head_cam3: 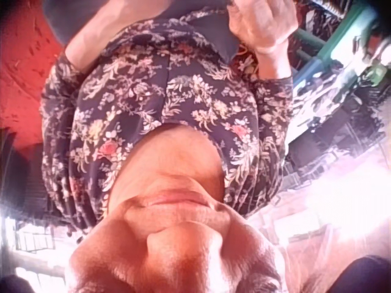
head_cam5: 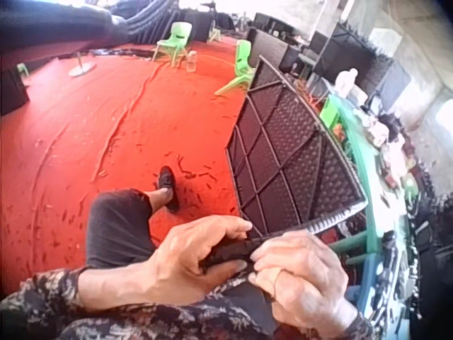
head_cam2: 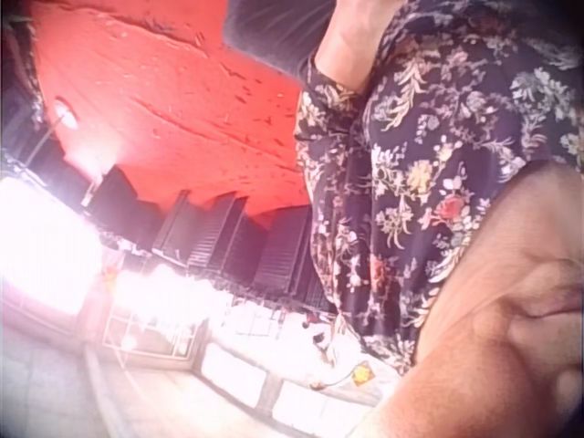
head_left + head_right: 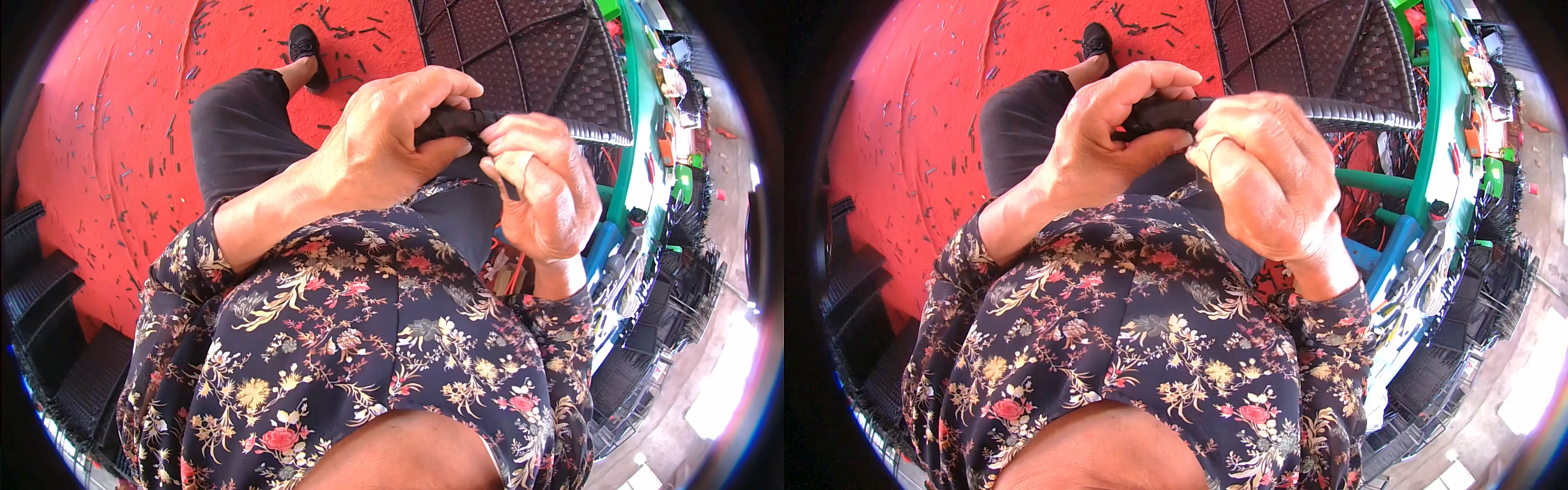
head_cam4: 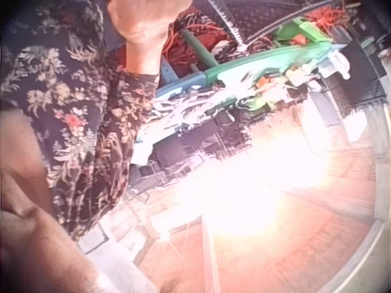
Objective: The person weaves strips of synthetic rattan around the frame of a piece of furniture, using a stapler and pliers to secure and trim the ends.
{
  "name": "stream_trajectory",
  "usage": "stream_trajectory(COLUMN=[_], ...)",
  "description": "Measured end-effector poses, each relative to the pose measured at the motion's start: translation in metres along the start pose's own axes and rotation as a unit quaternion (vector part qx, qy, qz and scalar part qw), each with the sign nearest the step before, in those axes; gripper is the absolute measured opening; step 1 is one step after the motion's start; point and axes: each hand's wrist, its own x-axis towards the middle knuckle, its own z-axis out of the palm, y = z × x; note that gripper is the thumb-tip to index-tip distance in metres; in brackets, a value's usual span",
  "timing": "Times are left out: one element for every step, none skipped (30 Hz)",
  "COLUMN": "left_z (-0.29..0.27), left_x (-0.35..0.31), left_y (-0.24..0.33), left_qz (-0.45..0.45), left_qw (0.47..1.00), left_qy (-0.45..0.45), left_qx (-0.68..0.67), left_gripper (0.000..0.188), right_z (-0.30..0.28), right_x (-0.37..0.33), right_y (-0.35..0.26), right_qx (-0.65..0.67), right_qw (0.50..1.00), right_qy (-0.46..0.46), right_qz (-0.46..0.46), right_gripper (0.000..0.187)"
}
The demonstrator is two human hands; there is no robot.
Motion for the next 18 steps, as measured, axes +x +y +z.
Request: stream_trajectory(left_z=[-0.001, -0.002, -0.002, -0.003, -0.004, -0.005, -0.006, -0.006, -0.005, -0.004, -0.005, -0.006, -0.006, -0.006, -0.006, -0.006, -0.006, -0.007], left_x=[-0.001, -0.003, -0.005, -0.006, -0.007, -0.007, -0.007, -0.006, -0.005, -0.004, -0.004, -0.004, -0.004, -0.005, -0.006, -0.007, -0.008, -0.009], left_y=[-0.001, -0.002, -0.004, -0.006, -0.005, -0.003, -0.002, -0.002, -0.001, -0.001, -0.002, -0.002, -0.003, -0.004, -0.004, -0.004, -0.003, -0.002], left_qz=[-0.003, -0.008, -0.013, -0.018, -0.018, -0.019, -0.020, -0.030, -0.039, -0.049, -0.054, -0.059, -0.064, -0.054, -0.044, -0.034, -0.028, -0.021], left_qw=[1.000, 1.000, 0.999, 0.999, 0.999, 0.998, 0.998, 0.998, 0.997, 0.996, 0.995, 0.995, 0.994, 0.996, 0.997, 0.998, 0.998, 0.999], left_qy=[-0.004, -0.001, 0.002, 0.005, 0.003, 0.001, -0.001, -0.006, -0.011, -0.016, -0.020, -0.024, -0.029, -0.022, -0.015, -0.008, -0.004, 0.000], left_qx=[-0.005, -0.017, -0.029, -0.041, -0.046, -0.052, -0.057, -0.063, -0.069, -0.075, -0.078, -0.080, -0.082, -0.071, -0.061, -0.050, -0.049, -0.048], left_gripper=[0.045, 0.047, 0.049, 0.051, 0.053, 0.055, 0.056, 0.057, 0.058, 0.058, 0.058, 0.058, 0.058, 0.058, 0.059, 0.059, 0.058, 0.058], right_z=[-0.004, -0.005, -0.003, -0.001, 0.000, 0.000, 0.001, 0.002, 0.003, 0.005, 0.006, 0.006, 0.006, 0.005, 0.004, 0.003, 0.001, 0.000], right_x=[0.008, 0.017, 0.021, 0.025, 0.029, 0.028, 0.027, 0.024, 0.023, 0.023, 0.022, 0.022, 0.021, 0.022, 0.022, 0.024, 0.028, 0.031], right_y=[0.005, 0.008, 0.012, 0.014, 0.017, 0.020, 0.021, 0.020, 0.022, 0.024, 0.025, 0.025, 0.026, 0.026, 0.026, 0.025, 0.022, 0.020], right_qx=[-0.036, -0.041, -0.033, -0.025, -0.020, 0.002, 0.023, 0.031, 0.041, 0.052, 0.060, 0.071, 0.077, 0.082, 0.088, 0.088, 0.088, 0.087], right_qw=[0.998, 0.996, 0.996, 0.996, 0.995, 0.996, 0.996, 0.998, 0.998, 0.998, 0.997, 0.996, 0.995, 0.993, 0.990, 0.987, 0.984, 0.980], right_qy=[-0.024, -0.041, -0.048, -0.054, -0.061, -0.067, -0.072, -0.063, -0.053, -0.042, -0.032, -0.030, -0.037, -0.044, -0.051, -0.062, -0.073, -0.083], right_qz=[-0.049, -0.069, -0.071, -0.073, -0.073, -0.057, -0.040, -0.004, 0.005, 0.013, 0.022, 0.041, 0.059, 0.077, 0.095, 0.116, 0.138, 0.159], right_gripper=[0.023, 0.022, 0.021, 0.019, 0.018, 0.017, 0.016, 0.016, 0.016, 0.017, 0.018, 0.019, 0.018, 0.017, 0.016, 0.015, 0.015, 0.015])
